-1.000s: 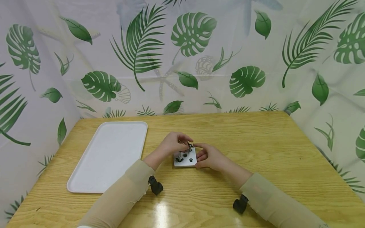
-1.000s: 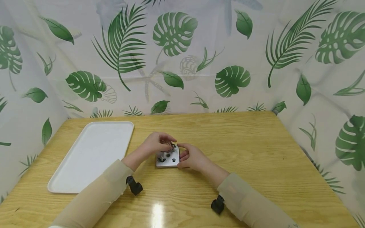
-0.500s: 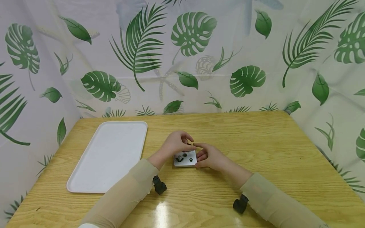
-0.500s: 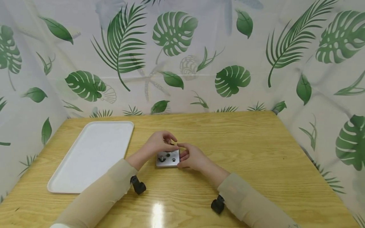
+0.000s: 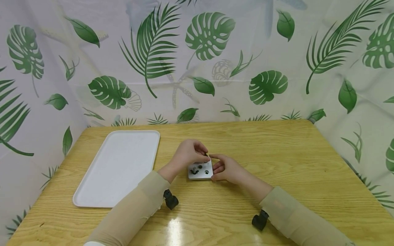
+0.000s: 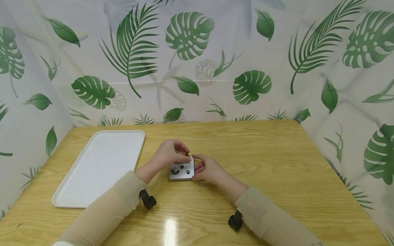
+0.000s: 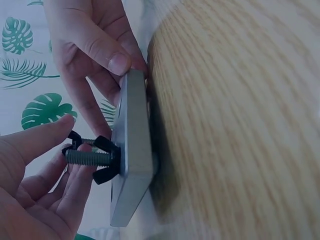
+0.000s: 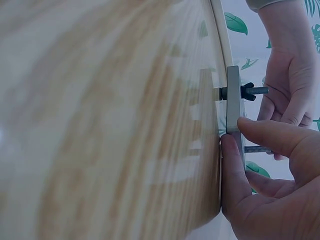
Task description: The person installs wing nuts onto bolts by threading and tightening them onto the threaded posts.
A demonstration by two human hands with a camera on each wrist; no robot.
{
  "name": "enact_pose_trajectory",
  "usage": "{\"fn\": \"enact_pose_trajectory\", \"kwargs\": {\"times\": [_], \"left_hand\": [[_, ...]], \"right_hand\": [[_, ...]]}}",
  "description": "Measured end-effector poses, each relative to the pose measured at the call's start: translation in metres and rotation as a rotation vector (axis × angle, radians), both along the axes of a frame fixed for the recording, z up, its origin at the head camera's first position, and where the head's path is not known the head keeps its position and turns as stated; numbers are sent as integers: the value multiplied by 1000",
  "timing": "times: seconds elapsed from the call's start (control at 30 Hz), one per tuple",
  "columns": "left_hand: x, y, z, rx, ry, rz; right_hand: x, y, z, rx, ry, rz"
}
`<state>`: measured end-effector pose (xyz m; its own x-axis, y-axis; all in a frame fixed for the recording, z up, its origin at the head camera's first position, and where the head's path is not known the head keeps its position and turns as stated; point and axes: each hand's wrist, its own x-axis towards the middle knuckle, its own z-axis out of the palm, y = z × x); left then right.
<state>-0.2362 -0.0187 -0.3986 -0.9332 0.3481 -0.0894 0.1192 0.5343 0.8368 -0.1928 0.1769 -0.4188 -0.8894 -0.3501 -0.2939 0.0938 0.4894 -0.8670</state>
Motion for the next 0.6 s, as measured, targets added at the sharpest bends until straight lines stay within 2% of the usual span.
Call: {"fn": "enact_pose_trajectory", "kwargs": {"times": [0.27, 0.5, 0.6], "left_hand": [[3, 2, 4, -83, 54, -57], [5, 3, 3, -58, 75, -56], [6, 3, 3, -74, 98, -56]], "right_hand": [[2, 0, 0, 5, -2, -1], [2, 2, 0, -15, 18, 13], [2, 2, 0, -20, 15, 8]]}}
